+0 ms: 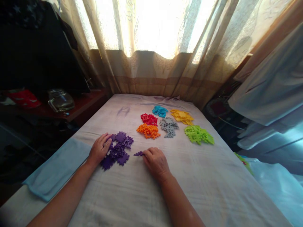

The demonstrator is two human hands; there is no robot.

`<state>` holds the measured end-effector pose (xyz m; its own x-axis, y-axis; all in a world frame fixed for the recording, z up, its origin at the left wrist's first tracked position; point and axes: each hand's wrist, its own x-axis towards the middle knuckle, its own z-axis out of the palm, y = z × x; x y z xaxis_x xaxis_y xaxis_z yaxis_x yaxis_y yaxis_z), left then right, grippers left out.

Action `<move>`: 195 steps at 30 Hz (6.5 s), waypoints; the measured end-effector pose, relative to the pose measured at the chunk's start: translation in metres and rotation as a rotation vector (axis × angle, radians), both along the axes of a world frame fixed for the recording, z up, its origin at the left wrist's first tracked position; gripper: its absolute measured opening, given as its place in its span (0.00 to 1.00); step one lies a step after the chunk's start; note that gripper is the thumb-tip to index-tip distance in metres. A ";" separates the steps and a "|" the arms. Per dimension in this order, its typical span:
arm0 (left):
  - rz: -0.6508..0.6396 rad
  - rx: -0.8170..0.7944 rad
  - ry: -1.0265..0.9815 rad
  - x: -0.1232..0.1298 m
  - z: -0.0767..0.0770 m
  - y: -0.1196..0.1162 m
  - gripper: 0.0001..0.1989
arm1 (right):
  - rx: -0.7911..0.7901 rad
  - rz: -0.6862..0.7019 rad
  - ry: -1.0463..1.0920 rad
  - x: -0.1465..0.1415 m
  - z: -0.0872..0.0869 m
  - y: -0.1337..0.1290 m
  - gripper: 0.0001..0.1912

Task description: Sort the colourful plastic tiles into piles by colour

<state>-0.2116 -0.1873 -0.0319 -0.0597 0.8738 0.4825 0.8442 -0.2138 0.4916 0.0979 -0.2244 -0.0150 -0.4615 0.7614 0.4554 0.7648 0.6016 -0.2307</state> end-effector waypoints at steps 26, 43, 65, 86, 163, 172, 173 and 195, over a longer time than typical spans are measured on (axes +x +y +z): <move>-0.033 -0.027 -0.244 0.015 0.004 -0.010 0.26 | -0.198 -0.690 0.221 0.067 -0.021 0.014 0.15; -0.044 -0.103 -0.385 0.030 0.013 -0.017 0.26 | 0.074 -0.416 0.089 0.021 -0.007 0.003 0.11; -0.094 -0.099 -0.334 0.035 0.017 -0.019 0.24 | -0.173 -0.073 0.099 -0.041 0.005 -0.018 0.19; -0.101 -0.111 -0.412 0.038 0.017 -0.019 0.25 | -0.002 -0.634 -0.073 0.089 -0.013 0.024 0.22; 0.074 0.048 -0.670 0.018 0.004 0.008 0.24 | -0.186 0.158 0.497 -0.052 0.019 -0.003 0.07; 0.094 0.030 -0.645 0.020 0.008 0.006 0.24 | -0.367 -0.624 0.818 0.082 0.012 0.034 0.24; 0.093 0.029 -0.644 0.020 0.008 0.006 0.24 | -0.380 -0.678 0.834 0.092 0.008 0.036 0.26; 0.071 0.029 -0.620 0.020 0.005 0.007 0.25 | 0.017 -0.073 0.227 -0.032 0.007 0.008 0.09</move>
